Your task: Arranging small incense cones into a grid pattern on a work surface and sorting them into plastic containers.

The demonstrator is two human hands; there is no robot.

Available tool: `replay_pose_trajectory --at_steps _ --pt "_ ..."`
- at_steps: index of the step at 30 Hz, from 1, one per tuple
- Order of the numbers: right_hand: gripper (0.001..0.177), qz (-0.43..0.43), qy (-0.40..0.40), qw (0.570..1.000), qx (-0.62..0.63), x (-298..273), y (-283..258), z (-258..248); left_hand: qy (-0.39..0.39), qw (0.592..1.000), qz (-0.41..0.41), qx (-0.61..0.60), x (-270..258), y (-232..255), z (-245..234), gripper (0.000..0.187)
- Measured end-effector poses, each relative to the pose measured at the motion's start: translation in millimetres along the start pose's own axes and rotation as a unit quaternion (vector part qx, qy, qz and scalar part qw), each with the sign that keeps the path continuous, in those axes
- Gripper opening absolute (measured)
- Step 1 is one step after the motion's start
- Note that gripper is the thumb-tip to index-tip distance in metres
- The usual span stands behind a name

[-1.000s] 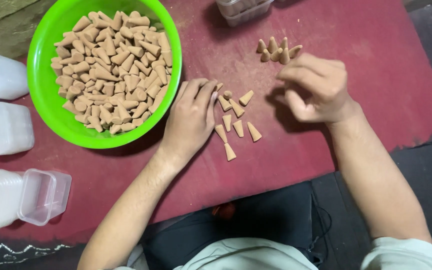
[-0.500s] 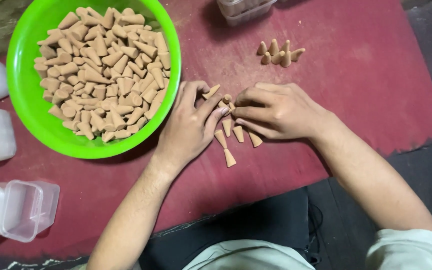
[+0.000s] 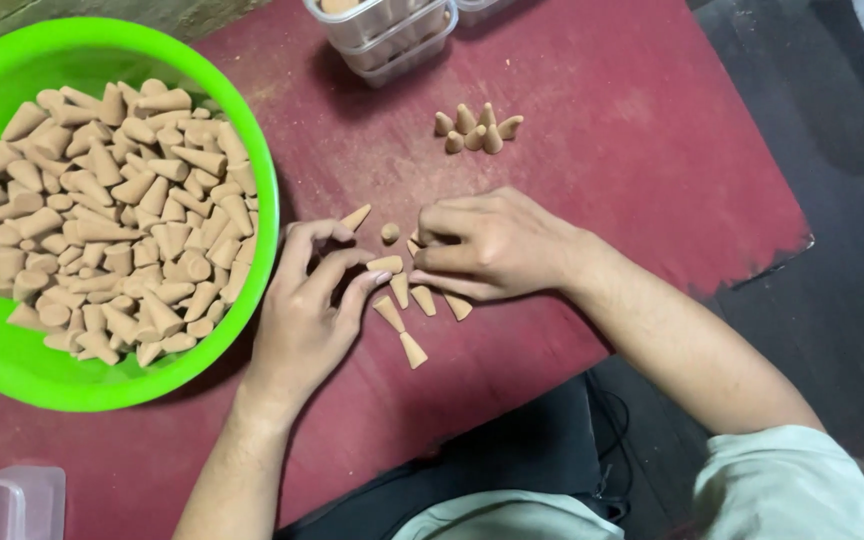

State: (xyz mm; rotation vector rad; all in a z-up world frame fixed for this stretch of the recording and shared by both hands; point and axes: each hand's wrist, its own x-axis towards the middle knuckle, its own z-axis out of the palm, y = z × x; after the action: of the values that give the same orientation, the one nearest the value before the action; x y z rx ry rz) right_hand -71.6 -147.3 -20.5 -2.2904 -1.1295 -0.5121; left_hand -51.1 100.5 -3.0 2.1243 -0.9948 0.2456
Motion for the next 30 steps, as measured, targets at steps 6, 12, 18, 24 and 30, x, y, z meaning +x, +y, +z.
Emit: replay_pose_trajectory --at_steps 6,12,18,24,30 --pt "0.019 0.017 -0.017 0.997 0.074 5 -2 -6 0.019 0.999 -0.021 -0.046 -3 1 0 0.015" --pt "0.018 0.030 -0.010 0.994 0.102 3 1 -11 0.035 0.997 -0.016 -0.064 4 13 -1 0.013" --pt "0.019 0.045 -0.053 0.994 0.085 2 -4 -16 0.044 0.995 -0.014 -0.093 3 21 -1 0.013" --pt "0.029 0.041 -0.013 0.994 0.103 2 -3 -18 0.054 0.994 0.002 -0.095 1 16 -1 0.012" --pt "0.012 0.015 0.084 0.991 0.101 8 -4 -25 0.077 0.995 0.010 -0.065 2 16 1 0.012"
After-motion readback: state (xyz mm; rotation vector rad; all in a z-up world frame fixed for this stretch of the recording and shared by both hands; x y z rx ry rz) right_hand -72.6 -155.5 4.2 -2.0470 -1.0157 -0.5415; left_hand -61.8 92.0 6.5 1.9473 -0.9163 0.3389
